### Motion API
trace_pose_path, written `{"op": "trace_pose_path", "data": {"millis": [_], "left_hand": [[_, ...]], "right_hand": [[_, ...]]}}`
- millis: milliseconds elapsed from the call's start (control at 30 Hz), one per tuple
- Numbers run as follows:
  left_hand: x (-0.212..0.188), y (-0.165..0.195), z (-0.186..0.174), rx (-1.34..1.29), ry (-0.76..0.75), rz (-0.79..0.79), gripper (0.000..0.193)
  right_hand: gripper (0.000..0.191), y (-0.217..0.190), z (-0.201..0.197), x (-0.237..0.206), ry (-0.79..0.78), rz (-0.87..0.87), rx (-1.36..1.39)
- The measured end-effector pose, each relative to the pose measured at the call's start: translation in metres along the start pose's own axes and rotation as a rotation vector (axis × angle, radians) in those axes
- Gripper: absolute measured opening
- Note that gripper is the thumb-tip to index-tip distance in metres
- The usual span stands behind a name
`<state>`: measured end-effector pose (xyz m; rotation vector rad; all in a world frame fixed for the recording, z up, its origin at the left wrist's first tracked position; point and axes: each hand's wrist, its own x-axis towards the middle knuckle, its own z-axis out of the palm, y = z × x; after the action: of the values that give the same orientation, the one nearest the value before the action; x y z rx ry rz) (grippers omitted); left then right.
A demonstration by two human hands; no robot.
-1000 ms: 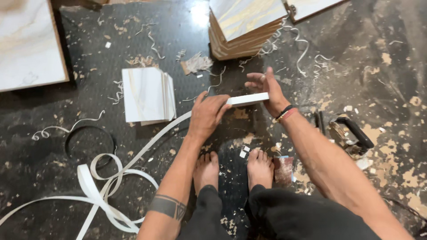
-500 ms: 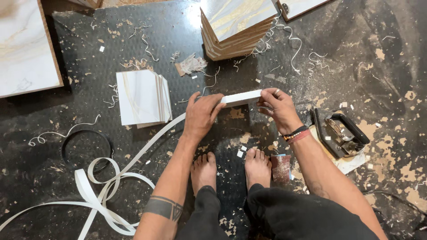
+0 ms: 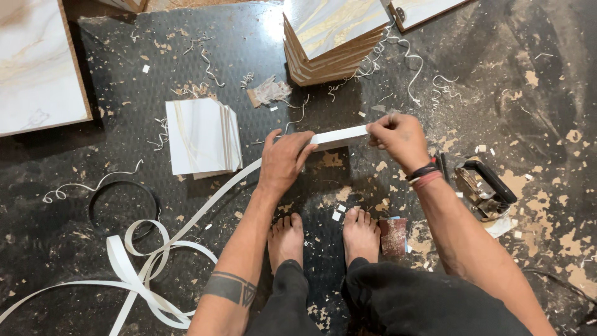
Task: The person stands at a workbench and applies white edge banding tape to the edges of marble-patterned wood panels. They feed the banding strip along a panel edge and press it down using a hand-held iron, then set finished panels on a stack.
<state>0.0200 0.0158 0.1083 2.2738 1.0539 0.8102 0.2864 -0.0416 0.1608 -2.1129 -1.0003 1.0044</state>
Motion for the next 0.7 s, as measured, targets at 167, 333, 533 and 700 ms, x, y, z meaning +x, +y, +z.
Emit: {"op": "trace_pose_path", "data": {"millis": [167, 333, 533, 700], "left_hand": [[0.001, 0.002, -0.002, 0.009, -0.021, -0.010, 0.028], [0.001, 0.001, -0.002, 0.012, -0.012, 0.001, 0.028], [0.000, -0.004, 0.003, -0.037, 0.025, 0.043, 0.027], [-0.002, -0.006, 0.004, 0.085, -0.036, 0.075, 0.015]], "right_hand": [[0.023, -0.019, 0.015, -0.007, 0.225, -0.413, -0.774], [0.021, -0.038, -0.001, 0.003, 0.268, -0.318, -0.510], [0.026, -0.091, 0.030, 0.011, 0.169, -0.662, -0.581], [0.027, -0.115, 0.092, 0.007, 0.176, -0.877, -0.582]]}}
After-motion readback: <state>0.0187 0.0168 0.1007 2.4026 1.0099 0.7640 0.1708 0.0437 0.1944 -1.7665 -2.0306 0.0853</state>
